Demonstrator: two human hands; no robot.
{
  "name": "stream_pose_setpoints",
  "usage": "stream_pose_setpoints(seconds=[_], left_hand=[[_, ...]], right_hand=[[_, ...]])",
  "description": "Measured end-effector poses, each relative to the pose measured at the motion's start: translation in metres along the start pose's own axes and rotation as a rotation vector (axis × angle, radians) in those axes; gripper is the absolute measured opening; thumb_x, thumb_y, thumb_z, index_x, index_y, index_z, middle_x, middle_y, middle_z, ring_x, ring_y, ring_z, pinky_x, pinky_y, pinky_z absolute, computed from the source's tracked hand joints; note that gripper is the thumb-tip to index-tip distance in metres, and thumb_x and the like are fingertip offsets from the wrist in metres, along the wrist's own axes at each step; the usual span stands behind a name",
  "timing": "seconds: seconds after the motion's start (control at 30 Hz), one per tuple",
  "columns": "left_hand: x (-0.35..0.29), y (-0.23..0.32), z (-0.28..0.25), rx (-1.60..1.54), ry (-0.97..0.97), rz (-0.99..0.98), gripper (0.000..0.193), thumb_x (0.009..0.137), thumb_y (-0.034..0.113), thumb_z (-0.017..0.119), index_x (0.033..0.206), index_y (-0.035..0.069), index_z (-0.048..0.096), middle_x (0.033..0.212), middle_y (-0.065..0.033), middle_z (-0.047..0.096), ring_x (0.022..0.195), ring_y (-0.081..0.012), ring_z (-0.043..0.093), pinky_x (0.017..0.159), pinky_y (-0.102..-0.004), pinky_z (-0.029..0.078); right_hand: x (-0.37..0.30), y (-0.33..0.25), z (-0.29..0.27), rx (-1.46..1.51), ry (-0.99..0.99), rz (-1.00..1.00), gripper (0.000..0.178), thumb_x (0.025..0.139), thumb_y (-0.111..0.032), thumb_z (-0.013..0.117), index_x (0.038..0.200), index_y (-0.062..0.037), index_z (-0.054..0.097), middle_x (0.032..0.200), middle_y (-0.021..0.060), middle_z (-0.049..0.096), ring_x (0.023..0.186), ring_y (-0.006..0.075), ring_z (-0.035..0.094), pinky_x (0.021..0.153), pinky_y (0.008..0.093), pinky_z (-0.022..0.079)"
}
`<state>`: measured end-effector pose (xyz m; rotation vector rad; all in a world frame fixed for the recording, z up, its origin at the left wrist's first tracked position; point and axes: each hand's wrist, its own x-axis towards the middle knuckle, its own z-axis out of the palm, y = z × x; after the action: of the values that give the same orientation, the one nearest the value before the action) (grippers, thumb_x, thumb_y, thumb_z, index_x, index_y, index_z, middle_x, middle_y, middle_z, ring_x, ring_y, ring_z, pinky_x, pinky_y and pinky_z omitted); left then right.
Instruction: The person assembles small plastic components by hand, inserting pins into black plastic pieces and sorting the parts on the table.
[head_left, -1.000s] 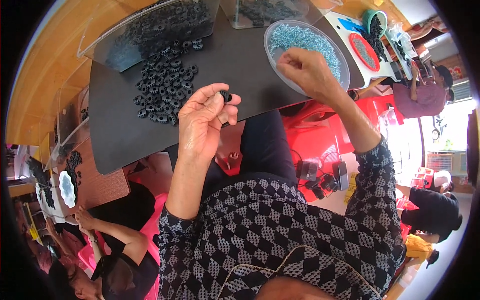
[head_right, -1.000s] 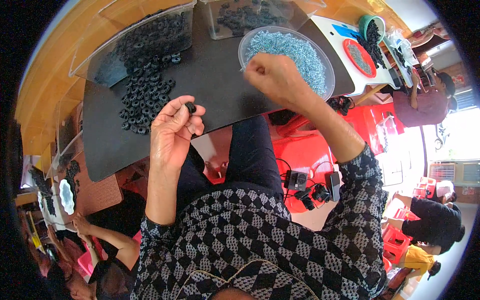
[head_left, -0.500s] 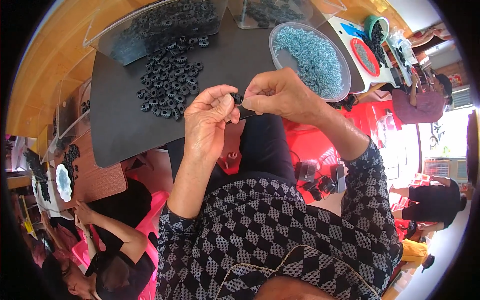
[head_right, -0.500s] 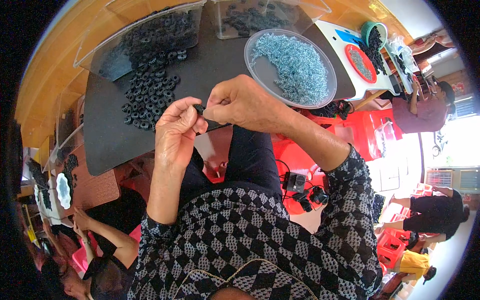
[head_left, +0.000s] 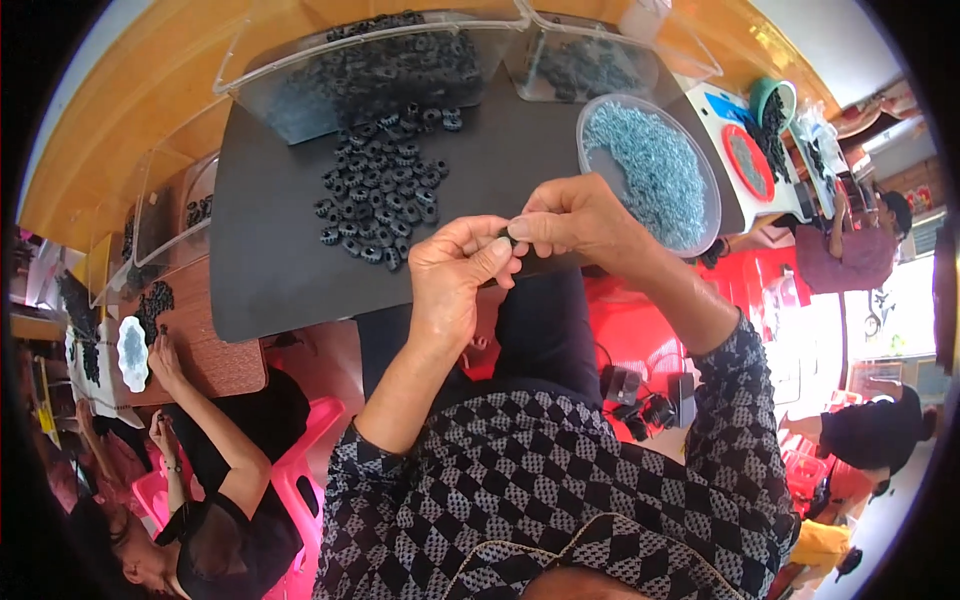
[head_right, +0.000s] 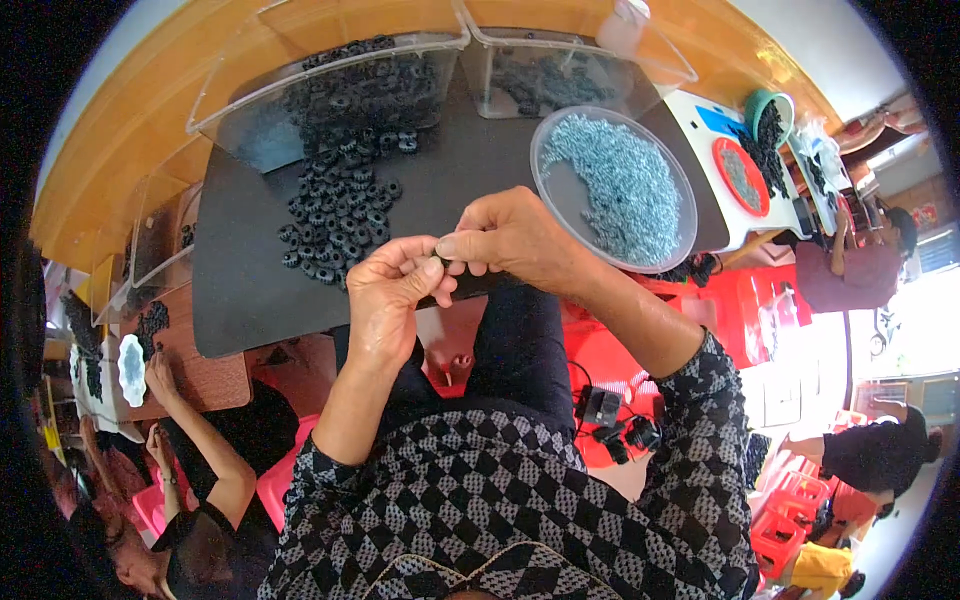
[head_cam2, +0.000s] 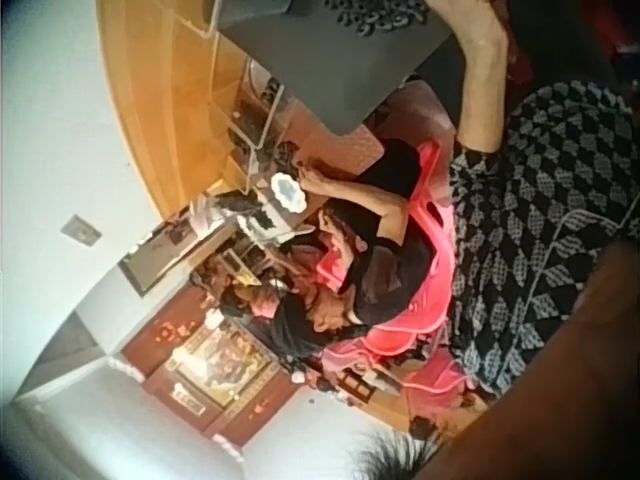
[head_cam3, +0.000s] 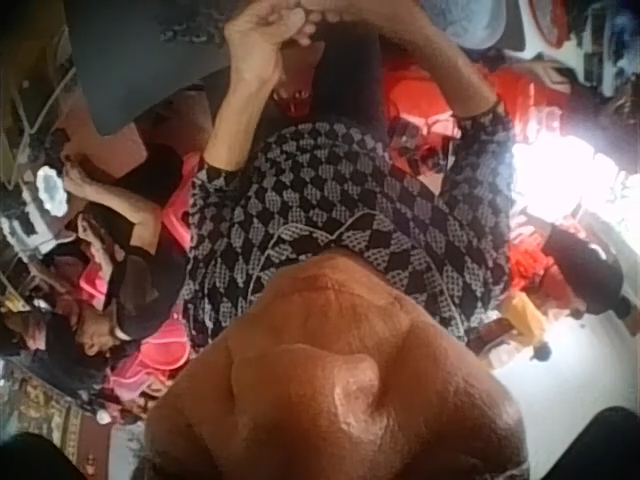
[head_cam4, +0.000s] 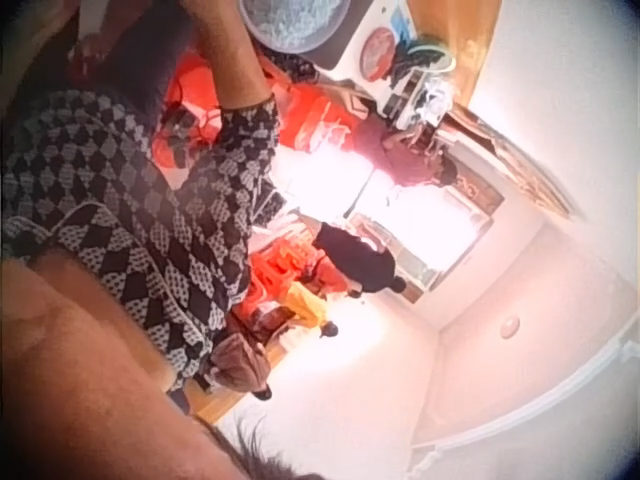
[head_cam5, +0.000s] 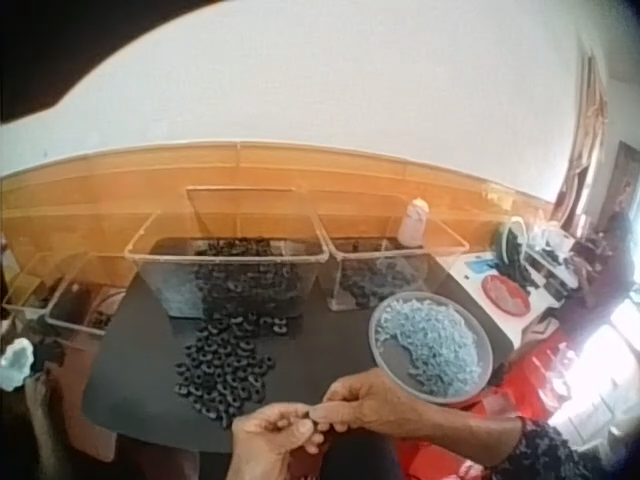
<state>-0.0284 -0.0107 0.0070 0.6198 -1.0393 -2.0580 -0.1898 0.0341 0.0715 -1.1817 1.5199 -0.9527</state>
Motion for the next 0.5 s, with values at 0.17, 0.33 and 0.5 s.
stream_pose_setpoints(seconds=[0.17,0.33,0.5], left_hand=[[0.005,-0.004,-0.005,0.046,0.025,0.092,0.013,0.081,0.001,0.062,0.093,-0.004,0.060,0.082,-0.0122,0.065,0.065,-0.0129,0.059,0.058,-0.0227,0.050],[0.004,-0.005,-0.005,0.052,0.002,0.105,0.015,0.081,0.002,0.063,0.094,-0.004,0.060,0.084,-0.0120,0.065,0.066,-0.0121,0.059,0.061,-0.0229,0.050],[0.002,-0.005,-0.006,0.016,-0.002,0.119,0.016,0.081,0.002,0.063,0.096,-0.004,0.060,0.084,-0.0126,0.066,0.066,-0.0120,0.059,0.062,-0.0224,0.050]], right_hand=[[0.050,0.014,-0.012,-0.194,0.151,-0.295,0.020,0.076,-0.018,0.065,0.078,0.0024,0.064,0.063,0.0062,0.062,0.057,0.0120,0.055,0.054,0.0271,0.044],[0.116,0.023,-0.008,-0.633,0.327,-0.609,0.016,0.074,-0.014,0.063,0.086,-0.0026,0.064,0.075,0.0124,0.063,0.072,0.0268,0.060,0.066,0.0348,0.047],[0.144,0.024,0.009,-1.043,0.411,-0.769,0.014,0.073,-0.019,0.067,0.080,-0.0063,0.064,0.073,0.0105,0.059,0.078,0.0294,0.056,0.068,0.0403,0.045]])
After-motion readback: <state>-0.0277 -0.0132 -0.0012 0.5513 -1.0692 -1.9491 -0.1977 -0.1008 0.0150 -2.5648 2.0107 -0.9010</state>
